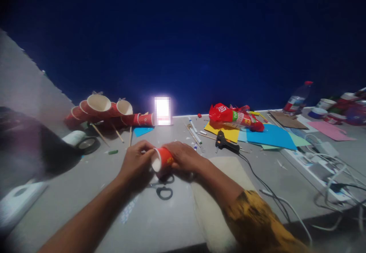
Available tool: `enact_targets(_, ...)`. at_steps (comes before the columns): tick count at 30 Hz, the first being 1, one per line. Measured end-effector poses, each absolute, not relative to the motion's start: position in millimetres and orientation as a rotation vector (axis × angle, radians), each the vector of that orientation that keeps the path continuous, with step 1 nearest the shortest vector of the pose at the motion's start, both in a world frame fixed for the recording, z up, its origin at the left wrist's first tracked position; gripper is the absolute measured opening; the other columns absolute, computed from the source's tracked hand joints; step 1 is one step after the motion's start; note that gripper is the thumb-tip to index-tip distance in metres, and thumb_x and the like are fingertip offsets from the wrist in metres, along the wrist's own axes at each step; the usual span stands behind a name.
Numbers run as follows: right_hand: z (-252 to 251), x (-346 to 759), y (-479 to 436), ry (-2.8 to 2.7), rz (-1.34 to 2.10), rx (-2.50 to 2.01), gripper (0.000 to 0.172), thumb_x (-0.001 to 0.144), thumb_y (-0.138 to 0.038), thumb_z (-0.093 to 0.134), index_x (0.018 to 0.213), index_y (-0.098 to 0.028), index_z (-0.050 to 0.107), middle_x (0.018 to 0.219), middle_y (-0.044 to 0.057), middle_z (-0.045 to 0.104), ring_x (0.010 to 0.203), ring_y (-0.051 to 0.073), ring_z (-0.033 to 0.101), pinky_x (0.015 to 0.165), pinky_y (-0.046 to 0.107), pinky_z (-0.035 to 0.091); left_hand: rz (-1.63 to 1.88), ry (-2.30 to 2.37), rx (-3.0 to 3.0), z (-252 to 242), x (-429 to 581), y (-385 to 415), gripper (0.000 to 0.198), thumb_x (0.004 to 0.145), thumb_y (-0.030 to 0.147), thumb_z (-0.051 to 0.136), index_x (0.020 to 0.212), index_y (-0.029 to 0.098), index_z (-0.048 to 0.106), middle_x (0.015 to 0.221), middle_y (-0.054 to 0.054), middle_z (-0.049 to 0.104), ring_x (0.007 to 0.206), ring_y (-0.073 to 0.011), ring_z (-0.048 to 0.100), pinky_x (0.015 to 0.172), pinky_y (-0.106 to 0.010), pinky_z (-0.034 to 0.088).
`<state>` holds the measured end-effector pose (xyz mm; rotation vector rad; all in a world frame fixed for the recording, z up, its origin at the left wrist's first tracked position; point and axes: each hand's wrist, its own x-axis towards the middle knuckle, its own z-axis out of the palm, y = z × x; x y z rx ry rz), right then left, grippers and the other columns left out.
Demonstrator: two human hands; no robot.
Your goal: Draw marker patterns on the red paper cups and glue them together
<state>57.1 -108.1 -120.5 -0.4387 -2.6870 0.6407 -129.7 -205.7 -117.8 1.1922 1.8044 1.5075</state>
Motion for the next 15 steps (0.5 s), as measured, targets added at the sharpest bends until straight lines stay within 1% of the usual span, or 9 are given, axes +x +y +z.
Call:
enact_targets(5, -120, 58, -105, -2.684, 0.686, -0.355, 0.052, 0.077, -0.023, 0.075, 0.125, -0.023, 0.057, 0.118, 0.008, 0.065, 0.105, 0.028, 0.060, 0.090, 0.039, 0.048, 1.498, 1.825, 1.204, -118, -130, -206, 0.005, 0.069, 0.018, 0.067, 0.066, 0.021, 0.063, 0.060, 0.001, 0.063, 0.061, -0.0169, 0.059, 0.052, -0.025, 0.044)
enact_targets(7, -122, 57, -103, -2.679, 0.679, -0.360, 0.052, 0.077, -0.020, 0.074, 0.126, -0.023, 0.056, 0.120, 0.008, 0.065, 0.105, 0.028, 0.060, 0.090, 0.040, 0.048, 1.512, 1.792, 1.186, -116, -132, -205, 0.007, 0.068, 0.018, 0.069, 0.065, 0.021, 0.063, 0.060, 0.001, 0.062, 0.061, -0.0168, 0.059, 0.052, -0.024, 0.044)
enact_targets(10, -128, 58, -99, -2.660, 0.636, -0.366, 0.060, 0.073, -0.013, 0.071, 0.129, -0.022, 0.055, 0.122, 0.009, 0.065, 0.108, 0.029, 0.060, 0.092, 0.041, 0.049, 1.488, 1.723, 1.173, -114, -135, -204, 0.009, 0.066, 0.018, 0.073, 0.065, 0.020, 0.064, 0.061, 0.001, 0.063, 0.061, -0.0160, 0.058, 0.052, -0.024, 0.044)
enact_targets(15, -134, 61, -92, -2.597, 0.585, -0.394, 0.065, 0.070, -0.009, 0.069, 0.132, -0.022, 0.054, 0.126, 0.010, 0.064, 0.112, 0.030, 0.058, 0.096, 0.043, 0.048, 1.425, 1.470, 1.006, -119, -134, -203, 0.010, 0.066, 0.019, 0.076, 0.074, 0.016, 0.070, 0.067, -0.003, 0.068, 0.059, -0.0163, 0.061, 0.053, -0.026, 0.047)
